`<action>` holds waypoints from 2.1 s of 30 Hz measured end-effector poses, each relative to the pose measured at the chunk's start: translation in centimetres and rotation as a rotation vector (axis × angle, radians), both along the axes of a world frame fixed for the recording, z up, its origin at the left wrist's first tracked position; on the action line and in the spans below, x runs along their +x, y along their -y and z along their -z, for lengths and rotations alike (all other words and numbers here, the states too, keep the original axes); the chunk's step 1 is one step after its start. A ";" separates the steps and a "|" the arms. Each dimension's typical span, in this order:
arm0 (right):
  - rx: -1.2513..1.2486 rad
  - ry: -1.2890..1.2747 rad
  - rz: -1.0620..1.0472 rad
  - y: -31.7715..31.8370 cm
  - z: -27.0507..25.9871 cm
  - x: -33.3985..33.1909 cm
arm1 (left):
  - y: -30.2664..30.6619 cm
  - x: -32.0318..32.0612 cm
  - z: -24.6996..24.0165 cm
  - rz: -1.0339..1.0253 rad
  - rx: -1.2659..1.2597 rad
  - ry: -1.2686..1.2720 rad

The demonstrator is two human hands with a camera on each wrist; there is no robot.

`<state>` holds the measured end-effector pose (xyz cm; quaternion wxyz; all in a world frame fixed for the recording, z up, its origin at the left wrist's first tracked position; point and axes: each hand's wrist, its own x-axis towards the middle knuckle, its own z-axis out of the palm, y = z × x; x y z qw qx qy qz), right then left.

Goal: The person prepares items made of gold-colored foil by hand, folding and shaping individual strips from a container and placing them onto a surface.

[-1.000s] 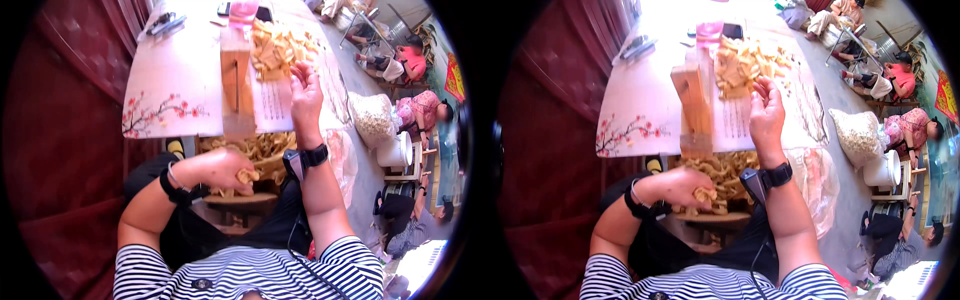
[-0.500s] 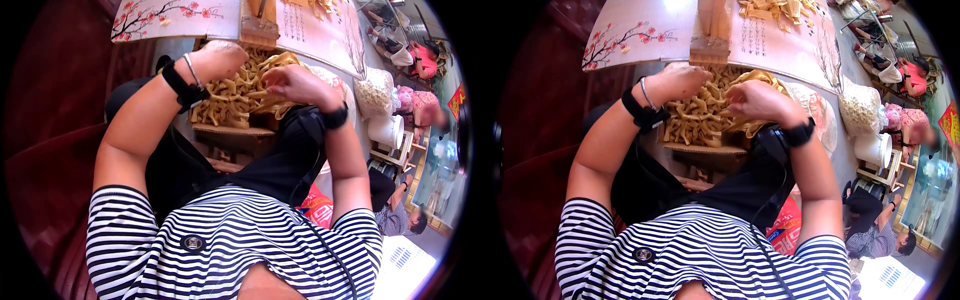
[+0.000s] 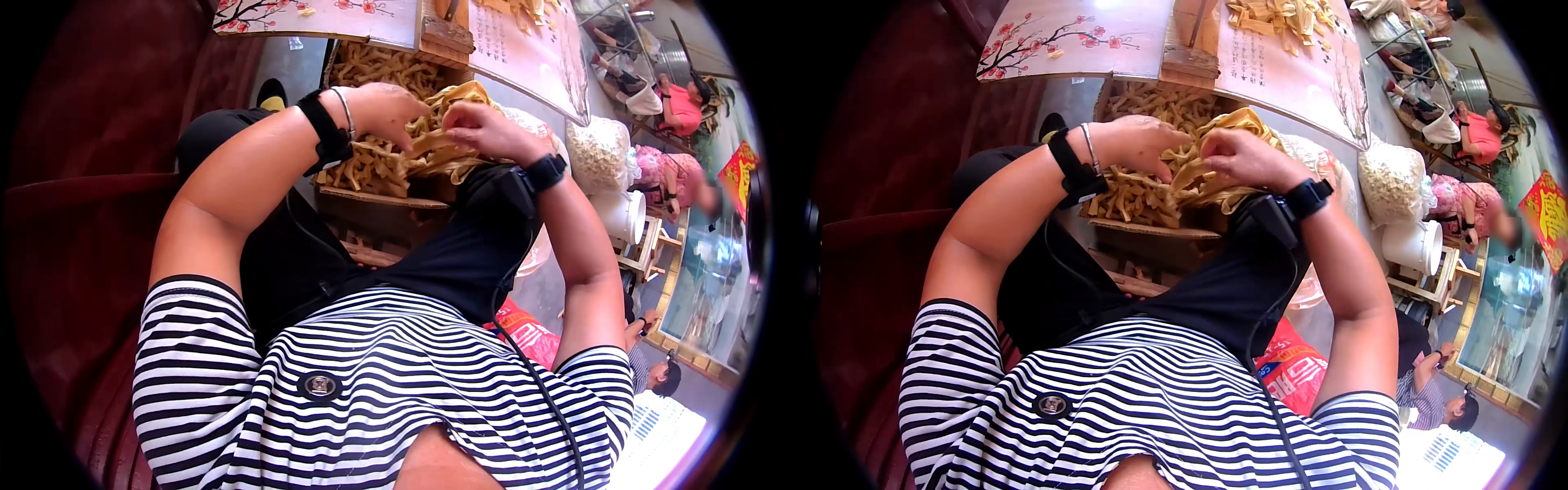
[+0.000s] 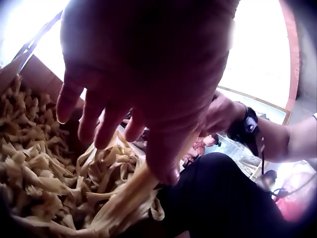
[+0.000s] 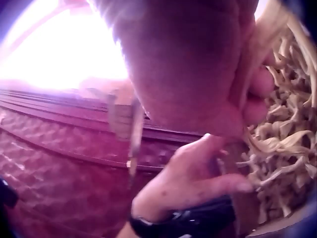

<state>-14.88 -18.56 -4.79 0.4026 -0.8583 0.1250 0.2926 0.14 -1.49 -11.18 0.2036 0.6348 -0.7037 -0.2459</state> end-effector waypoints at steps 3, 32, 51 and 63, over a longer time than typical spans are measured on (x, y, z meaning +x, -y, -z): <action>0.110 0.165 0.076 -1.3 -5.1 -0.3 | 0.6 -1.5 -0.9 0.060 -0.008 -0.191; -0.708 0.432 0.259 6.8 -5.2 -12.1 | -4.6 -0.9 -7.0 -0.366 -0.297 0.337; -0.051 2.346 0.222 -13.2 -23.3 -16.8 | -7.3 -7.6 -12.3 -0.249 -0.506 0.136; -0.038 2.350 0.133 -12.8 -24.4 -20.4 | -7.0 -10.6 -11.3 -0.165 -0.435 0.212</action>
